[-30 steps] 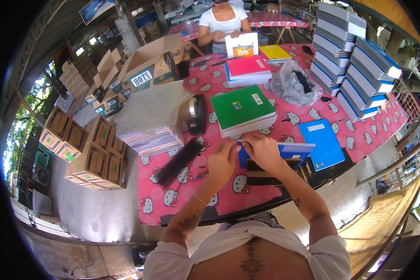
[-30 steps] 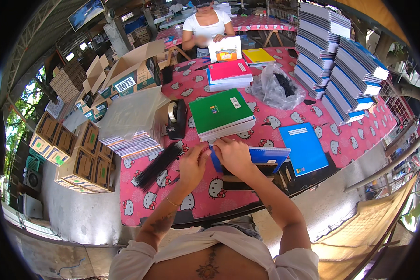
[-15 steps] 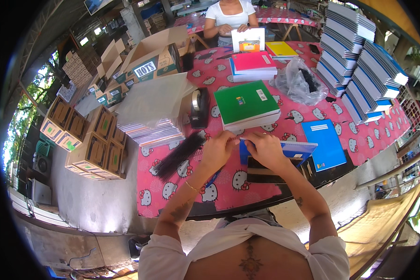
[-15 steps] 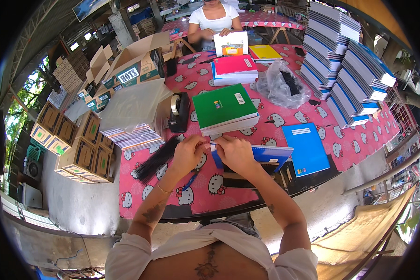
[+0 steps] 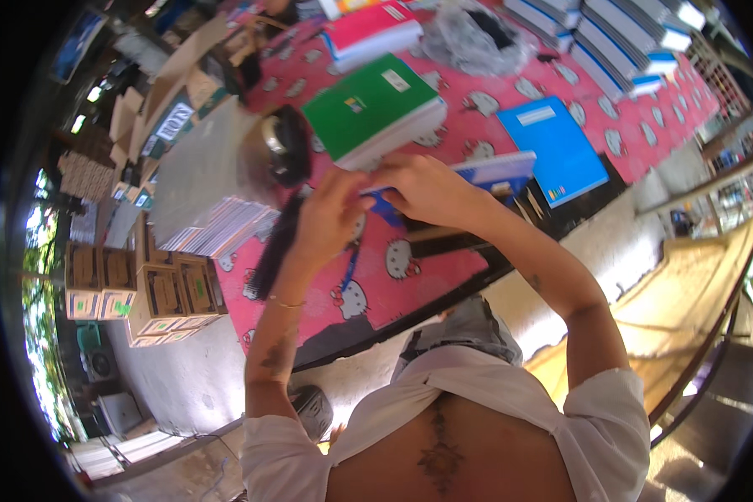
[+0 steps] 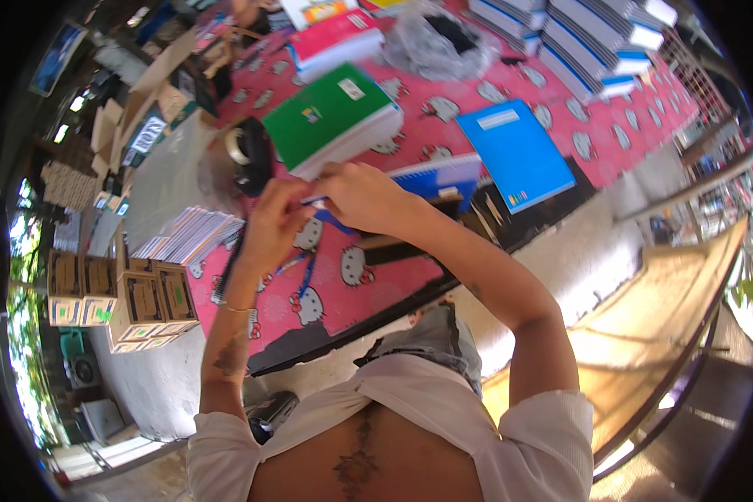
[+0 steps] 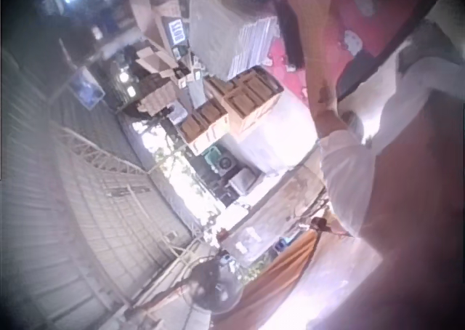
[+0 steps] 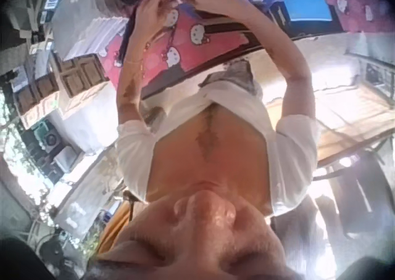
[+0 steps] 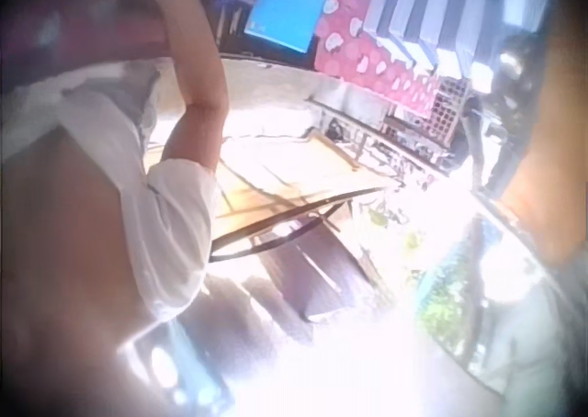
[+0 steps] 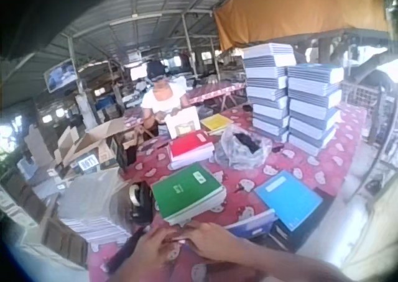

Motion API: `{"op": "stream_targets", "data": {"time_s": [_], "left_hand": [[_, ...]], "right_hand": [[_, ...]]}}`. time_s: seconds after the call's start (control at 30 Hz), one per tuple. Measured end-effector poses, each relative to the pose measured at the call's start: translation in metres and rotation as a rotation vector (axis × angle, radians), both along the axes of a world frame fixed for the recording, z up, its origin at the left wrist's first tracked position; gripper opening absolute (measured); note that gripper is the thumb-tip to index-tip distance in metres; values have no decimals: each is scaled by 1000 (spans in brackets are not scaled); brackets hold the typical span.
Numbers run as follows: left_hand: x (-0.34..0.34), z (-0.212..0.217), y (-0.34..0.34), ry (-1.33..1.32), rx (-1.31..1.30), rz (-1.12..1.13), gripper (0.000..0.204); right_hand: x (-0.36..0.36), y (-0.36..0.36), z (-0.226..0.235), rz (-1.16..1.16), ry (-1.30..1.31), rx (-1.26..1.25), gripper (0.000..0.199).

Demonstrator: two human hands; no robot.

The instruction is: The person picks up notebooks of various colors, aligns them with black binding strips, and secures them using a tape dispenser.

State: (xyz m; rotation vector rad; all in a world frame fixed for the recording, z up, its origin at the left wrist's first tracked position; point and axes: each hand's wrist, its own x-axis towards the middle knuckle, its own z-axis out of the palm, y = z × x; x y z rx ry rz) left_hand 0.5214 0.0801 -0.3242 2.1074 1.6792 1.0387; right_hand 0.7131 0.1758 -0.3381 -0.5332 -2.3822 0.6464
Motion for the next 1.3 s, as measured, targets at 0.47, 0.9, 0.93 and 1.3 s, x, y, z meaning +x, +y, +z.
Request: {"op": "stream_targets", "data": {"time_s": [0.47,0.9,0.93,1.3], "left_hand": [[12,5,5,208,-46,-16,12],[63,-90,-5,577,144,415,88],[64,-113,-23,631,124,422,87],[64,-101,-19,561,315,494,79]], "right_hand": [[14,-3,3,54,-96,33,19],[48,19,8,-93,-321,112,31],[46,18,10,-74,-321,94,30],[72,22,18,-84,-232,211,32]]}}
